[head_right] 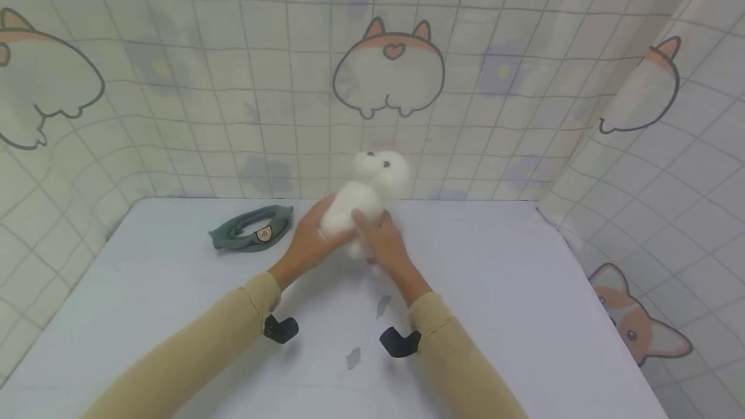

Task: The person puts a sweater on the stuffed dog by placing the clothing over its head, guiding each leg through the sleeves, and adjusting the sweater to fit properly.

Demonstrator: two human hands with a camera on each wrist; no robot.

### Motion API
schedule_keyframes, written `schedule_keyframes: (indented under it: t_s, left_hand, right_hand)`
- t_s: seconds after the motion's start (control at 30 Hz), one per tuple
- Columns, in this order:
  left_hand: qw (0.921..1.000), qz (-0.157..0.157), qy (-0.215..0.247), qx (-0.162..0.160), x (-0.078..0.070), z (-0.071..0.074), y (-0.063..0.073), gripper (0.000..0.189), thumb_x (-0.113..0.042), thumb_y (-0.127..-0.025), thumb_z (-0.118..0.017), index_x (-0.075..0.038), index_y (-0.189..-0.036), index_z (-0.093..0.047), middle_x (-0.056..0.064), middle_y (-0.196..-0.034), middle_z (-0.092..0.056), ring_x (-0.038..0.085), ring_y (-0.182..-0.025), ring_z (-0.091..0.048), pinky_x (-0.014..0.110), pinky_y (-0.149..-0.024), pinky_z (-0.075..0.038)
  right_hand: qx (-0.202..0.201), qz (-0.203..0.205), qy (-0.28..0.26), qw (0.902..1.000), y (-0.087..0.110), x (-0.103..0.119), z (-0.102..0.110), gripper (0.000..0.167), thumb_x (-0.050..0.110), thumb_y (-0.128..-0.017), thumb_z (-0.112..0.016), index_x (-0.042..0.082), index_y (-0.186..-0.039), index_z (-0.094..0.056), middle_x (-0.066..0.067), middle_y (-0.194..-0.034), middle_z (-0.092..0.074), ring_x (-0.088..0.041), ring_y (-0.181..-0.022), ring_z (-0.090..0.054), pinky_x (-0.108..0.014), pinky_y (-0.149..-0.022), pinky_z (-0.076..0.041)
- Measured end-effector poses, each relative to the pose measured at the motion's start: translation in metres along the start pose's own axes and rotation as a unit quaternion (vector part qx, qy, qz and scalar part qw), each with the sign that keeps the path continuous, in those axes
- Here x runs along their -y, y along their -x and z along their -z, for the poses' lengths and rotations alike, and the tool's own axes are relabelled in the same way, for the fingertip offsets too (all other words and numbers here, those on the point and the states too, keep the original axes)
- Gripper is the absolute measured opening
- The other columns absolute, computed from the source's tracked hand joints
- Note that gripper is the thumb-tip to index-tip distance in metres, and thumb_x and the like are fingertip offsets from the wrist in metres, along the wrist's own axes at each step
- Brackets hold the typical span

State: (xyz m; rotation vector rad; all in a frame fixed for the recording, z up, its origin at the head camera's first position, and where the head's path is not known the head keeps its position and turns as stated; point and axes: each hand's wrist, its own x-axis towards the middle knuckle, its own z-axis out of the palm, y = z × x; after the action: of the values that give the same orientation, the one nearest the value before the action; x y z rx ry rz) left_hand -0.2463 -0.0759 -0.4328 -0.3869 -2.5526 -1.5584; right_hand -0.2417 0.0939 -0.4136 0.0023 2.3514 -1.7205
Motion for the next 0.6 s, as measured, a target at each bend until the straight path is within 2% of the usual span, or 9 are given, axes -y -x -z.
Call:
schedule_keyframes:
  t_s: [0.17,0.3,0.43,0.6]
  left_hand:
    - [0.9992,-0.020,-0.009,0.034,-0.001,0.001,0.001,0.087,-0.047,-0.080,-0.075,-0.031,-0.151,-0.027,-0.001,-0.142,-0.042,0.019,-0.118,-0.048,0.044,-0.094,-0.049]
    - [0.9985,-0.024,0.002,0.049,0.001,0.007,0.002,0.072,-0.044,-0.091,-0.063,-0.030,-0.151,-0.027,0.001,-0.146,-0.039,0.022,-0.124,-0.045,0.048,-0.102,-0.044]
    - [0.9971,-0.033,0.046,0.051,0.002,0.016,-0.001,0.049,-0.037,-0.100,-0.048,-0.024,-0.146,-0.038,0.006,-0.146,-0.040,0.026,-0.133,-0.041,0.052,-0.109,-0.036]
    - [0.9889,-0.013,0.122,0.084,0.007,0.024,-0.005,0.042,-0.035,-0.104,-0.038,-0.023,-0.144,-0.042,0.008,-0.148,-0.038,0.030,-0.138,-0.036,0.054,-0.113,-0.030]
  right_hand:
    - [0.001,-0.010,-0.031,0.9995,0.000,0.003,0.001,0.086,0.071,-0.084,-0.054,0.018,-0.147,-0.026,-0.009,-0.139,-0.048,-0.034,-0.118,-0.056,-0.043,-0.080,-0.058]
    - [-0.006,-0.010,-0.038,0.9992,0.001,0.002,0.003,0.084,0.066,-0.083,-0.060,0.019,-0.146,-0.029,-0.007,-0.141,-0.048,-0.032,-0.120,-0.055,-0.041,-0.080,-0.058]
    - [-0.008,0.000,-0.043,0.9990,0.002,-0.001,0.005,0.078,0.056,-0.085,-0.064,0.021,-0.146,-0.031,-0.005,-0.145,-0.046,-0.033,-0.123,-0.054,-0.040,-0.079,-0.058]
    - [-0.003,0.014,-0.041,0.9991,0.003,-0.002,0.007,0.073,0.045,-0.087,-0.065,0.023,-0.148,-0.030,-0.004,-0.148,-0.043,-0.032,-0.126,-0.051,-0.041,-0.083,-0.056]
